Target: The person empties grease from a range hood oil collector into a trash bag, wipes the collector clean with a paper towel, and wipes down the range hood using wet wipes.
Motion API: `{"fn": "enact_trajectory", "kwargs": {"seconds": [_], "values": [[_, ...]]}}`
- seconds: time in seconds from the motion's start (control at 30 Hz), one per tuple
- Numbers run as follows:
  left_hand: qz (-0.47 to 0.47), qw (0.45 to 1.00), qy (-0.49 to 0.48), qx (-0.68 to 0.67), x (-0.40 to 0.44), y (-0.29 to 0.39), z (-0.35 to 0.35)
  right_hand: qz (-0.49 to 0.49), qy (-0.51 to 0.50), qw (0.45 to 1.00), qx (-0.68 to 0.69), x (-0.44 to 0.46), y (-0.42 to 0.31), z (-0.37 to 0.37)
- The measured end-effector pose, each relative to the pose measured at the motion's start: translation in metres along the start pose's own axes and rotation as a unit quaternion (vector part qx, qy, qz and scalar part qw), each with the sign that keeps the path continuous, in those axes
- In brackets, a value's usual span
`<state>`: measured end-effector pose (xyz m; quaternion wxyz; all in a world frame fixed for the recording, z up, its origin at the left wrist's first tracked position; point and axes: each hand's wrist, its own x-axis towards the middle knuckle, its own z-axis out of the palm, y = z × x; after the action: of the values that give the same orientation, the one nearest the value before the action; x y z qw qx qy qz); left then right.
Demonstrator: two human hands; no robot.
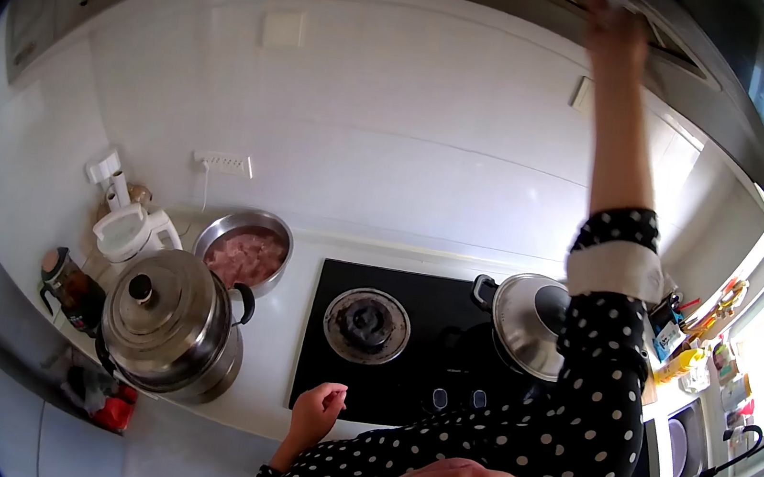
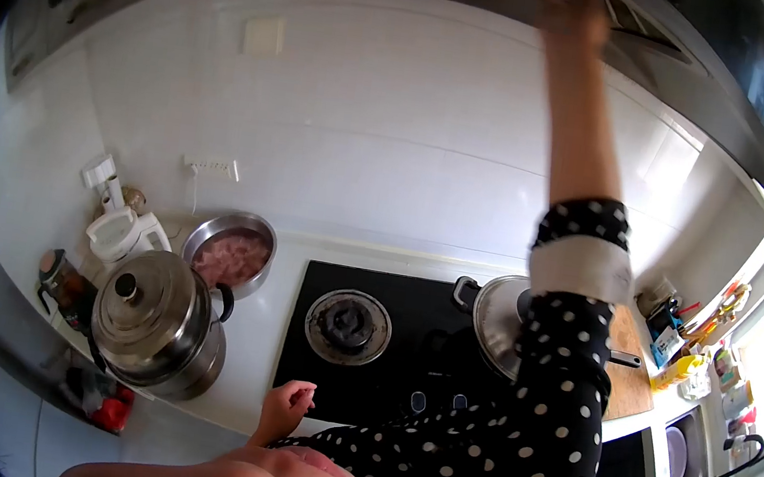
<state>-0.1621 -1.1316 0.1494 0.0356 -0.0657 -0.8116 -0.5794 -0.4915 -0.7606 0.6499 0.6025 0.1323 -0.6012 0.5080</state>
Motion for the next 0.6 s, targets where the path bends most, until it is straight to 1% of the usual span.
{"fn": "enact_trajectory", "kwargs": {"seconds": [0.03,0.07,0.1,0.13,0.17,0.2,0.23,0.27,0.3,0.33,0.37,0.4,0.43,0.53,0.6], "values": [[-0.003,1.0,0.001,-0.003,-0.002,-0.003,0.001,-0.079,-0.055,0.971,-0.22,-0.009,-0.001,0.031],[-0.008,1.0,0.002,-0.006,-0.003,-0.005,0.001,-0.064,-0.072,0.878,-0.469,-0.045,-0.058,0.06],[-0.007,1.0,0.005,-0.001,-0.003,-0.003,0.001,0.095,-0.267,0.837,-0.468,-0.058,-0.124,0.073],[-0.007,1.0,0.009,0.002,-0.005,-0.002,0.001,0.134,-0.219,0.913,-0.318,-0.076,-0.131,0.073],[-0.008,1.0,0.012,0.005,-0.006,-0.001,0.001,0.169,-0.164,0.959,-0.159,-0.092,-0.134,0.072],[-0.001,1.0,0.01,0.005,-0.007,-0.001,0.002,0.198,-0.102,0.975,0.005,-0.107,-0.135,0.069],[0.005,1.0,0.01,0.005,-0.007,-0.002,0.003,0.219,-0.039,0.96,0.17,-0.118,-0.133,0.068],[0.011,1.0,0.011,0.003,-0.006,-0.001,0.004,0.233,0.024,0.914,0.331,-0.124,-0.129,0.068],[0.012,1.0,0.012,0.005,-0.005,0.001,0.006,0.25,0.064,0.922,0.289,-0.122,-0.118,0.058],[0.012,1.0,0.013,0.007,-0.005,0.002,0.007,0.197,-0.011,0.949,0.245,-0.121,-0.1,0.04],[0.011,1.0,0.012,0.011,-0.005,0.003,0.008,0.21,-0.019,0.949,0.232,-0.123,-0.083,0.025],[0.013,1.0,0.01,0.01,-0.005,0.002,0.01,0.207,-0.054,0.958,0.19,-0.12,-0.064,0.008],[0.016,1.0,0.005,0.009,-0.004,0.001,0.012,0.225,-0.036,0.958,0.172,-0.114,-0.042,-0.006],[0.026,1.0,-0.014,0.008,-0.002,0.001,0.02,0.266,0.071,0.939,0.204,-0.084,0.023,-0.064],[0.034,0.999,-0.025,0.009,0.002,0.004,0.025,0.208,0.129,0.965,0.091,-0.046,0.056,-0.117]]}}
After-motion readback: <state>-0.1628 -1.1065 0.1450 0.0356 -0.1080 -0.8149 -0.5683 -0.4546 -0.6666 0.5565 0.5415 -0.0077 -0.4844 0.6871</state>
